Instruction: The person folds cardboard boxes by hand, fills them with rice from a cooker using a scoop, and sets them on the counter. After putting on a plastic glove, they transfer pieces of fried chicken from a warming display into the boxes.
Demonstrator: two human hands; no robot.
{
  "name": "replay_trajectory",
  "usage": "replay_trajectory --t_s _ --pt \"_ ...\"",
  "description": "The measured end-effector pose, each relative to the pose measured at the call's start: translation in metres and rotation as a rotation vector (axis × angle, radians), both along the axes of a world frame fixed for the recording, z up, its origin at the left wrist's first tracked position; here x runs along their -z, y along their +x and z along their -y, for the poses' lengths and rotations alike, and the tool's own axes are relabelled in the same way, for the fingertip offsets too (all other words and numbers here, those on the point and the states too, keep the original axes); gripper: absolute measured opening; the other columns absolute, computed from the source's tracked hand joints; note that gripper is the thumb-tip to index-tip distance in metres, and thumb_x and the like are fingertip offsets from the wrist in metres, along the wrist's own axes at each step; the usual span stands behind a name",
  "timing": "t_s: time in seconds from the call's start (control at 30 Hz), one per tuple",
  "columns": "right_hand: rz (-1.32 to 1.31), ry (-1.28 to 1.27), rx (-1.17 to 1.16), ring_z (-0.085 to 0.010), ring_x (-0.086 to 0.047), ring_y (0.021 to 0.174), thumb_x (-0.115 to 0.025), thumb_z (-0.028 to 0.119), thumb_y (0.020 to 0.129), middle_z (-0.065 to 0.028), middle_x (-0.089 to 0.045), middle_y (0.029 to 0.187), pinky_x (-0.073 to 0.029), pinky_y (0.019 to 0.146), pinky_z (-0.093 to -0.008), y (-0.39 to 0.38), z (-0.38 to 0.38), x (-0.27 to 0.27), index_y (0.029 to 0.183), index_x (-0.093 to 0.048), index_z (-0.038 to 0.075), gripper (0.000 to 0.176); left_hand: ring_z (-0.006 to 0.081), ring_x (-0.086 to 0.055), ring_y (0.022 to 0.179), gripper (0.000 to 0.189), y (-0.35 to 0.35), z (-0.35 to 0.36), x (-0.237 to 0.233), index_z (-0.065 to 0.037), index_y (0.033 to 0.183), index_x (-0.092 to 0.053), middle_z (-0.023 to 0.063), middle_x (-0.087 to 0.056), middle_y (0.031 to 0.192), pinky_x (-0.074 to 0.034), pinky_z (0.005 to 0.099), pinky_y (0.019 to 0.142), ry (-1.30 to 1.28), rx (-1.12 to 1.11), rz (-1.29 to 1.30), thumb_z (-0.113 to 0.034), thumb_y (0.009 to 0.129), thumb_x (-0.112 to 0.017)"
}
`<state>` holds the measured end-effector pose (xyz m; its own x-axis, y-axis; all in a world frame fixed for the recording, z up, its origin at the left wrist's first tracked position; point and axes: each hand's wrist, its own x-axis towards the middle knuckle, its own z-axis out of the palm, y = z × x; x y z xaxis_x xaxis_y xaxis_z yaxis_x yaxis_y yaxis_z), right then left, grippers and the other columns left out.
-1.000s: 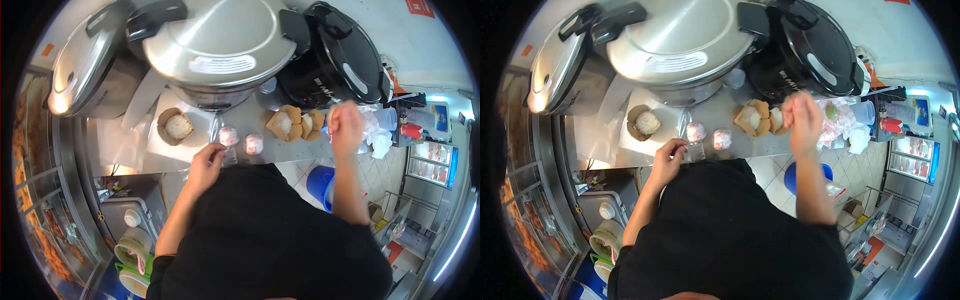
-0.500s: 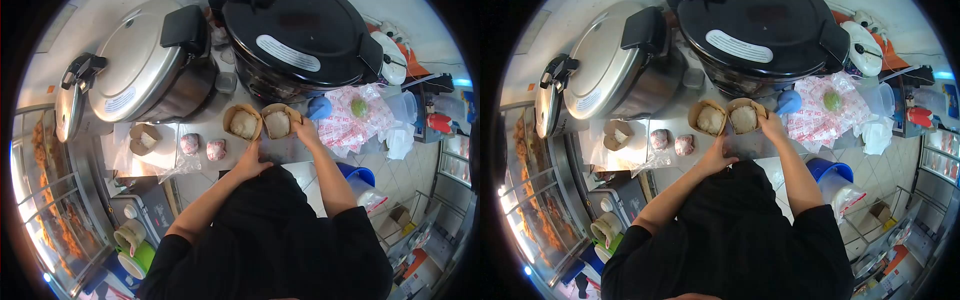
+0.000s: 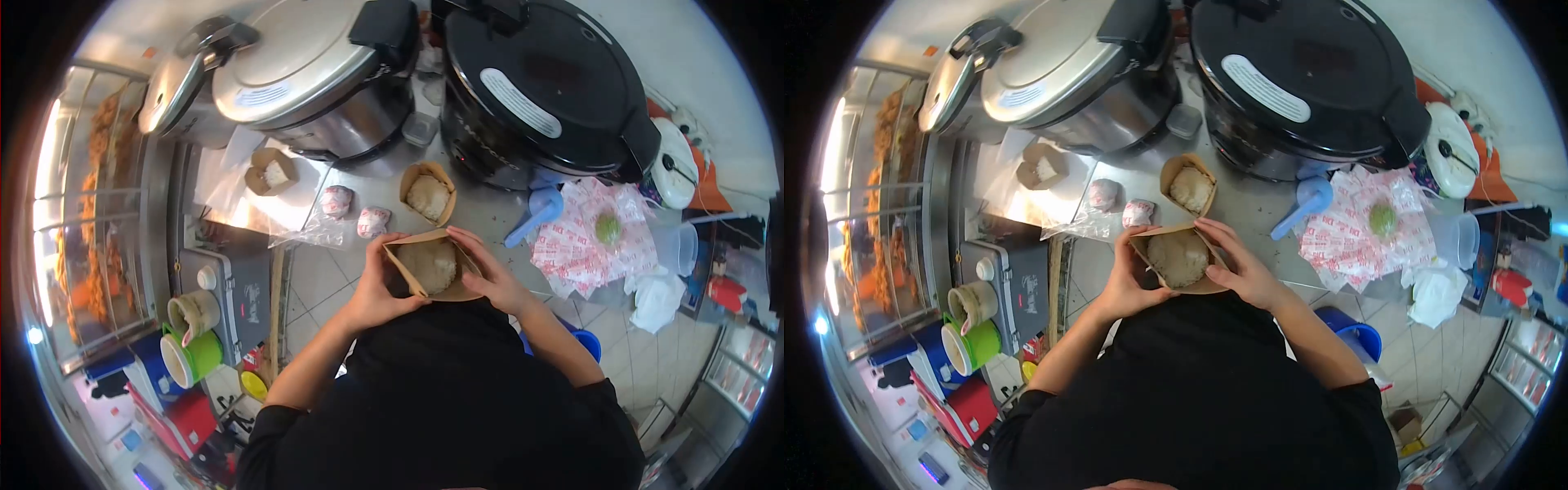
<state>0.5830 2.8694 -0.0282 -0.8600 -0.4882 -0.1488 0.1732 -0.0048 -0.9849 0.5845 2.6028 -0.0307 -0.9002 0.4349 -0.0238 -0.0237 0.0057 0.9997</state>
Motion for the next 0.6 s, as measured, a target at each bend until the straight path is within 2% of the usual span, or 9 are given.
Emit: replay_trajectory --t_s 0.07,0.1,0.23,0.3,0.37,0.4,0.5,0.57,0.6 --pt "0.322 -0.567 -0.016 -0.0260 -0.030 0.153 -0.067 0.044 0.099 -0.0124 -0.031 0.164 -0.028 0.123 -0.0390 -0.003 0.016 0.006 0.163 -0.028 0.008 0.084 0.0281 -0.038 0.146 0.112 0.006 0.007 -0.009 -0.011 0.154 -0.018 0.0150 -0.036 0.152 -0.034 0.0463 0.120 0.026 -0.055 0.010 -0.002 0.071 -0.093" --pt "0.363 -0.626 -0.001 -0.0264 -0.029 0.154 -0.068 0.057 0.094 -0.0133 -0.027 0.167 -0.028 0.124 -0.0399 -0.006 0.024 0.007 0.165 -0.023 0.007 0.098 0.0284 -0.045 0.140 0.111 0.007 0.007 -0.013 -0.011 0.152 -0.020 0.0150 -0.040 0.148 -0.039 0.0461 0.116 -0.011 -0.060 0.021 -0.004 0.070 -0.094" --pt "0.491 -0.580 0.095 -0.0277 -0.034 0.151 -0.065 0.056 0.096 -0.0119 -0.035 0.163 -0.030 0.123 -0.0417 -0.001 0.024 0.041 0.163 -0.026 0.007 0.091 0.0272 -0.056 0.127 0.114 -0.017 0.000 0.006 -0.008 0.155 -0.021 0.0159 -0.048 0.144 -0.049 0.0436 0.105 -0.155 -0.016 0.103 -0.017 0.071 -0.097" --pt "0.562 -0.599 0.507 -0.0295 -0.050 0.140 -0.058 0.054 0.100 -0.0085 -0.051 0.153 -0.044 0.113 -0.0521 0.011 0.019 0.070 0.157 -0.039 0.014 0.072 0.0270 -0.056 0.128 0.116 -0.040 0.003 0.014 -0.008 0.157 -0.021 0.0160 -0.048 0.146 -0.049 0.0423 0.105 -0.174 0.059 0.193 -0.017 0.070 -0.097" --pt "0.553 -0.605 0.676 -0.0290 -0.050 0.140 -0.055 0.054 0.102 -0.0069 -0.050 0.153 -0.043 0.113 -0.0537 0.021 0.003 0.093 0.156 -0.040 0.016 0.068 0.0253 -0.058 0.124 0.109 -0.057 0.003 0.022 -0.009 0.159 -0.028 0.0150 -0.051 0.146 -0.051 0.0405 0.099 -0.333 0.162 -0.060 -0.021 0.074 -0.095" --pt "0.537 -0.613 0.825 -0.0286 -0.049 0.141 -0.052 0.053 0.104 -0.0053 -0.050 0.154 -0.042 0.112 -0.0553 0.026 -0.002 0.096 0.156 -0.041 0.018 0.064 0.0240 -0.059 0.123 0.099 -0.065 0.014 0.020 -0.009 0.158 -0.035 0.0128 -0.056 0.145 -0.051 0.0390 0.100 -0.344 0.089 -0.104 -0.020 0.078 -0.091" --pt "0.430 -0.473 1.007 -0.0274 -0.046 0.143 -0.050 0.057 0.103 -0.0051 -0.048 0.156 -0.038 0.114 -0.0547 0.022 -0.011 0.129 0.156 -0.041 0.018 0.066 0.0239 -0.071 0.100 0.045 -0.095 0.079 0.044 -0.006 0.131 -0.065 0.0115 -0.074 0.111 -0.056 0.0382 0.090 -0.505 -0.281 -0.081 -0.014 0.089 -0.078" --pt "0.385 -0.389 1.113 -0.0274 -0.045 0.144 -0.050 0.057 0.104 -0.0051 -0.048 0.156 -0.036 0.115 -0.0544 0.009 -0.006 0.161 0.157 -0.040 0.018 0.067 0.0217 -0.070 0.097 0.027 -0.128 0.148 0.072 -0.004 0.120 -0.068 0.0116 -0.074 0.107 -0.055 0.0382 0.083 -0.582 -0.516 -0.153 -0.017 0.096 -0.071" --pt "0.408 -0.239 1.125 -0.0276 -0.045 0.144 -0.050 0.057 0.104 -0.0068 -0.047 0.157 -0.036 0.115 -0.0519 -0.004 0.000 0.176 0.156 -0.041 0.016 0.067 0.0253 -0.069 0.094 0.023 -0.144 0.171 0.064 -0.002 0.113 -0.067 0.0137 -0.073 0.102 -0.054 0.0396 0.082 -0.610 -0.601 -0.092 -0.018 0.097 -0.070"
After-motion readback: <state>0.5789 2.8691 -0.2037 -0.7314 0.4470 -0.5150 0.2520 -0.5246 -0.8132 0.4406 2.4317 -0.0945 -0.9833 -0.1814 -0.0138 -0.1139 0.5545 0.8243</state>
